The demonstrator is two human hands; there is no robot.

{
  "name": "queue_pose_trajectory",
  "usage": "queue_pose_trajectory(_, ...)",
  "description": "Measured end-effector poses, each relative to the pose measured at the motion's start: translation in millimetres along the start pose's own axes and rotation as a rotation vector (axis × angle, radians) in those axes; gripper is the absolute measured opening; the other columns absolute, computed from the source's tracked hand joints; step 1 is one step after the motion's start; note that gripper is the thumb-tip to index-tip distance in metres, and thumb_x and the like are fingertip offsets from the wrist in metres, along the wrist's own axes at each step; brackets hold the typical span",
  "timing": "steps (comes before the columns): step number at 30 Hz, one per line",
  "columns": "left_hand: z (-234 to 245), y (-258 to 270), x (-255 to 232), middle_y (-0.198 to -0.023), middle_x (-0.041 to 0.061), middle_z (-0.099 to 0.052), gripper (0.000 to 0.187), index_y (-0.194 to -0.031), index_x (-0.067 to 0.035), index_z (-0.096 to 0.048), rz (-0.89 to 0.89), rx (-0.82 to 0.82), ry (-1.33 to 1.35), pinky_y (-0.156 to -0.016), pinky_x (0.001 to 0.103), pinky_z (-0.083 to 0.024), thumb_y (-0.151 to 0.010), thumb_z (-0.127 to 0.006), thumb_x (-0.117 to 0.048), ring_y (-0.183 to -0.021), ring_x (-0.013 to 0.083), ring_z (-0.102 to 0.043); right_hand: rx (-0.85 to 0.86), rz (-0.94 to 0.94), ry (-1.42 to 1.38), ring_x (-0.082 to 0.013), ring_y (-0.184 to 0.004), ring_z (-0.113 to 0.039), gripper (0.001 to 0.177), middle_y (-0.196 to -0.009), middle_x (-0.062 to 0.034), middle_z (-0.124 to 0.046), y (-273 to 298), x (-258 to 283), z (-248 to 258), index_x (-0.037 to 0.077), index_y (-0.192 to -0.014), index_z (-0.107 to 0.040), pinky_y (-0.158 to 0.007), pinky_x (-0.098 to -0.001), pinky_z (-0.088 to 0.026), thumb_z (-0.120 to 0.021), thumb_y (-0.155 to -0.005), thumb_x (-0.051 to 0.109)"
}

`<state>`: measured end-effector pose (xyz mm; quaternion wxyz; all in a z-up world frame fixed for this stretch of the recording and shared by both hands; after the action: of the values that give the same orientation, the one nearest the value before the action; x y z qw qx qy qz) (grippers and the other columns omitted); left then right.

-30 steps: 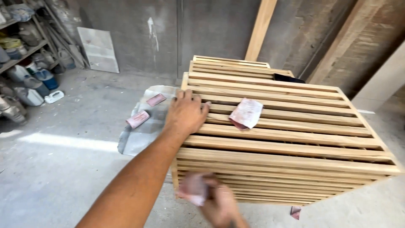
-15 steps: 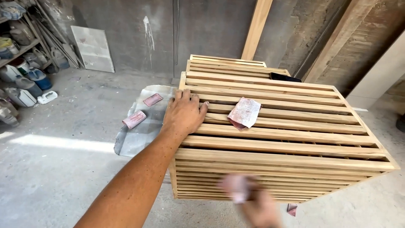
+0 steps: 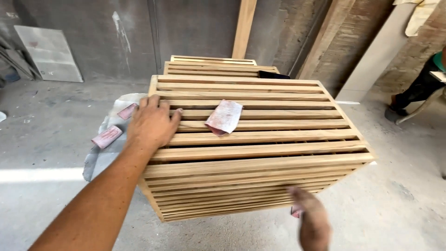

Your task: Manually sanding the surfaces and edges of a slatted wooden structure using sandpaper to achieve a smooth finish.

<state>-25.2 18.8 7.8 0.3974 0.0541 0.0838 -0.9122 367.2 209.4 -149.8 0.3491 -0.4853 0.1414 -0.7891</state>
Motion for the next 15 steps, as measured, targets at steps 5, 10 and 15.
queue_pose_trajectory(5, -7, -5, 7, -0.139, 0.015, -0.051, 0.062, -0.139, -0.003, -0.057, 0.044, -0.05, 0.037, -0.111, 0.054, -0.039, -0.106, -0.032, -0.051, -0.133, 0.0341, -0.041, 0.181, 0.825, 0.049, -0.0226, -0.13, -0.064, 0.065, -0.138, -0.0069, -0.068, 9, 12, -58, 0.01, -0.135, -0.065, -0.117, -0.0417, -0.047, -0.052, -0.081, -0.024)
queue_pose_trajectory(10, -7, -4, 7, -0.139, 0.013, -0.052, 0.062, -0.137, -0.004, -0.059, 0.05, -0.063, 0.041, -0.111, 0.054, -0.039, -0.106, -0.032, -0.05, -0.132, 0.0343, -0.043, 0.632, 0.615, 0.307, -0.0257, -0.141, -0.045, 0.073, -0.151, -0.0046, -0.053, 6, -11, -79, 0.013, -0.144, -0.053, -0.122, -0.0475, -0.023, -0.044, -0.08, -0.02)
queue_pose_trajectory(15, 0, 0, 0, -0.138, 0.014, -0.052, 0.063, -0.138, -0.003, -0.057, 0.06, -0.036, 0.042, -0.11, 0.053, -0.04, -0.107, -0.03, -0.051, -0.131, 0.0336, -0.043, 0.332, 0.573, 0.193, -0.024, -0.115, -0.064, 0.075, -0.121, -0.005, -0.071, -16, -89, -20, 0.011, -0.125, -0.068, -0.116, -0.0424, -0.042, -0.035, -0.07, -0.027)
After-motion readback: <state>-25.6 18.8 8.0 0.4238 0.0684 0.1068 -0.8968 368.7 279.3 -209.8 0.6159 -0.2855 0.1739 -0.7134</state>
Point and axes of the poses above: each hand's wrist, its own y-axis away from the middle knuckle, its own z-axis out of the back of the hand, x = y × z, the point moved 3 cm from there along -y, towards the middle knuckle
